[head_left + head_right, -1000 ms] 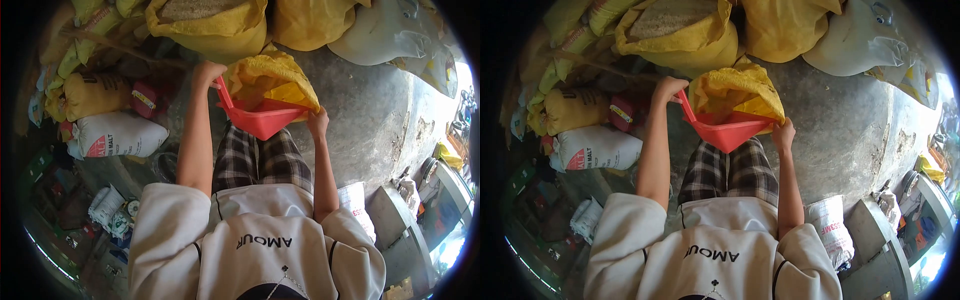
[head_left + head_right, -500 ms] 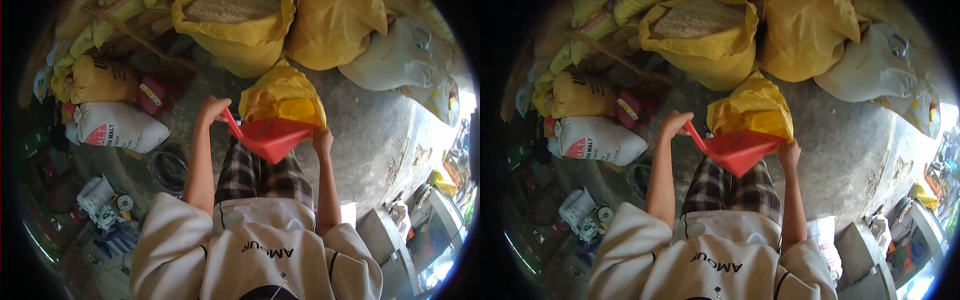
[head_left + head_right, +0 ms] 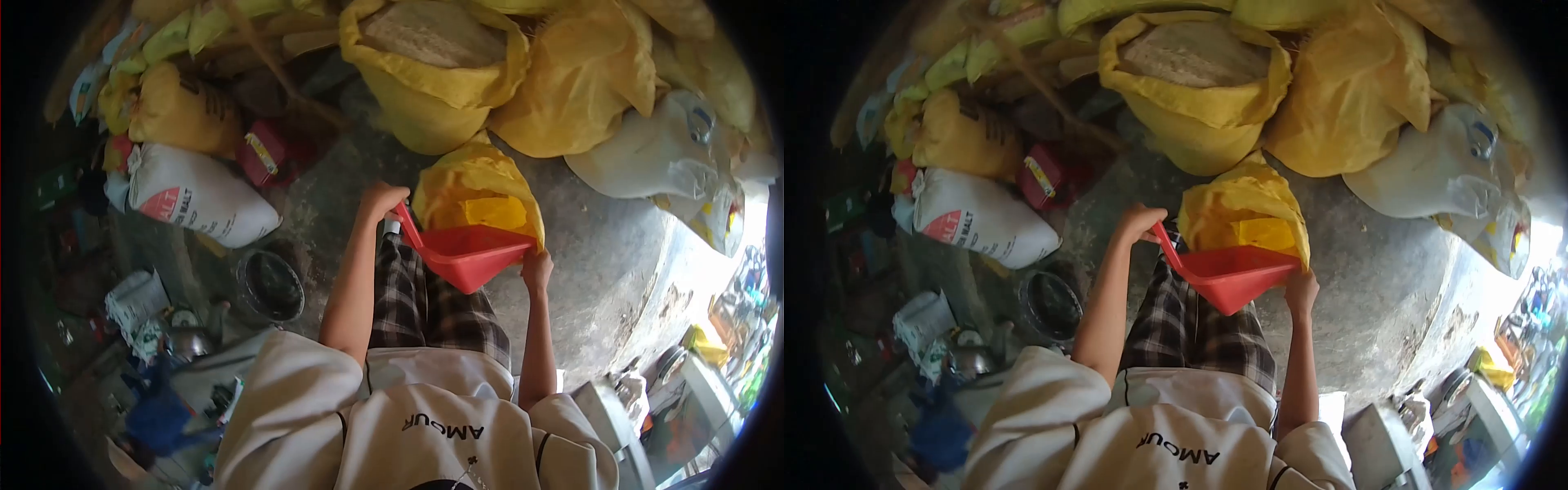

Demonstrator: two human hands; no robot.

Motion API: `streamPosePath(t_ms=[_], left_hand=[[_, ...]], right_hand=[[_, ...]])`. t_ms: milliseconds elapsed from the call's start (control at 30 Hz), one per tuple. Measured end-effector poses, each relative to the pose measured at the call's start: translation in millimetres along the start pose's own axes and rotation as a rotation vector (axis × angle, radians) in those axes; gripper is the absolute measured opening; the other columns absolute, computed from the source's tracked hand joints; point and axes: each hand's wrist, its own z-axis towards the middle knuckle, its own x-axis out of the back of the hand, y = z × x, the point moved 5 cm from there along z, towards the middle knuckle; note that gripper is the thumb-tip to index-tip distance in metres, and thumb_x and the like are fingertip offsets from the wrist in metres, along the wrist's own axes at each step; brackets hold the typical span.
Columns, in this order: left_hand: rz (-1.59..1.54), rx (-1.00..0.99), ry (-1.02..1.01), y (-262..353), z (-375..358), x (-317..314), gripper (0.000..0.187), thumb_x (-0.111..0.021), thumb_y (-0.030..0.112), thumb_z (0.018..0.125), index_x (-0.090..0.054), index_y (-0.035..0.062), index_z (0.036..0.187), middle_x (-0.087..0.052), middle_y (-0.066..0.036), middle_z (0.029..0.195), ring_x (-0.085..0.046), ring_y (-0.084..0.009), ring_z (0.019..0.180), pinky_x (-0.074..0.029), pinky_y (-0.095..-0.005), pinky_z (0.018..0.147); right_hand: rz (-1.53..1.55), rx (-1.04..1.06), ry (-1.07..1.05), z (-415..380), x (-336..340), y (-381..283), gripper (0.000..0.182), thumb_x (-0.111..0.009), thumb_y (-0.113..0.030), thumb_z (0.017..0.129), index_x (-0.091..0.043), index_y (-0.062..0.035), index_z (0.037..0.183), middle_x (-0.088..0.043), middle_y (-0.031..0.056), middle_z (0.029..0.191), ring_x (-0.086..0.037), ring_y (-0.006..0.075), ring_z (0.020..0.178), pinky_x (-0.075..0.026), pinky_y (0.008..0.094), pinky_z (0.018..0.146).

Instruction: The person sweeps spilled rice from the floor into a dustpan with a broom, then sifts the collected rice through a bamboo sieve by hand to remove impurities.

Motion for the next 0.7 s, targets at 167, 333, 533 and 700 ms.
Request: streamPosePath(t_ms=[167, 333, 533, 700], left_hand=[[-0.173, 0.016, -0.017, -51.0, -28.1, 27.2, 0.028, -0.064, 0.019, 0.077, -0.061, -0.0095, 0.078, -0.063, -0.014, 0.072, -0.066, -0.0232, 0.056, -0.059, -0.0300, 0.049], [-0.238, -0.001, 0.013, -67.5, -84.4, 70.5, 0.028, -0.063, 0.020, 0.079, -0.062, -0.0076, 0.075, -0.064, -0.011, 0.071, -0.065, -0.0188, 0.054, -0.058, -0.0272, 0.049], [0.024, -0.252, 0.276, -30.8, -188.7, 124.9, 0.034, -0.063, 0.025, 0.076, -0.065, -0.0077, 0.069, -0.064, -0.012, 0.060, -0.067, -0.0173, 0.055, -0.053, -0.0273, 0.049], [-0.023, -0.444, 0.527, 11.1, -299.2, 171.4, 0.038, -0.065, 0.029, 0.076, -0.065, -0.0084, 0.069, -0.064, -0.013, 0.059, -0.066, -0.0173, 0.054, -0.053, -0.0278, 0.050]], right_hand=[[0.018, 0.023, -0.052, -4.0, -9.1, -20.3, 0.029, -0.055, -0.022, 0.088, -0.062, 0.0059, 0.088, -0.063, 0.0167, 0.061, -0.062, 0.0247, 0.047, -0.048, 0.0355, 0.043], [0.016, 0.031, -0.119, -10.2, -9.0, -48.4, 0.027, -0.051, -0.021, 0.087, -0.060, 0.0042, 0.085, -0.063, 0.0212, 0.064, -0.066, 0.0309, 0.056, -0.050, 0.0407, 0.051], [-0.120, 0.003, -0.133, -0.6, -0.8, -38.7, 0.031, -0.055, -0.024, 0.086, -0.061, 0.0061, 0.087, -0.063, 0.0207, 0.062, -0.066, 0.0316, 0.055, -0.051, 0.0425, 0.054], [-0.347, -0.013, -0.009, -10.4, 28.7, -55.9, 0.049, -0.064, -0.025, 0.081, -0.052, 0.0019, 0.120, -0.063, 0.0271, 0.099, -0.063, 0.0358, 0.095, -0.048, 0.0450, 0.082]])
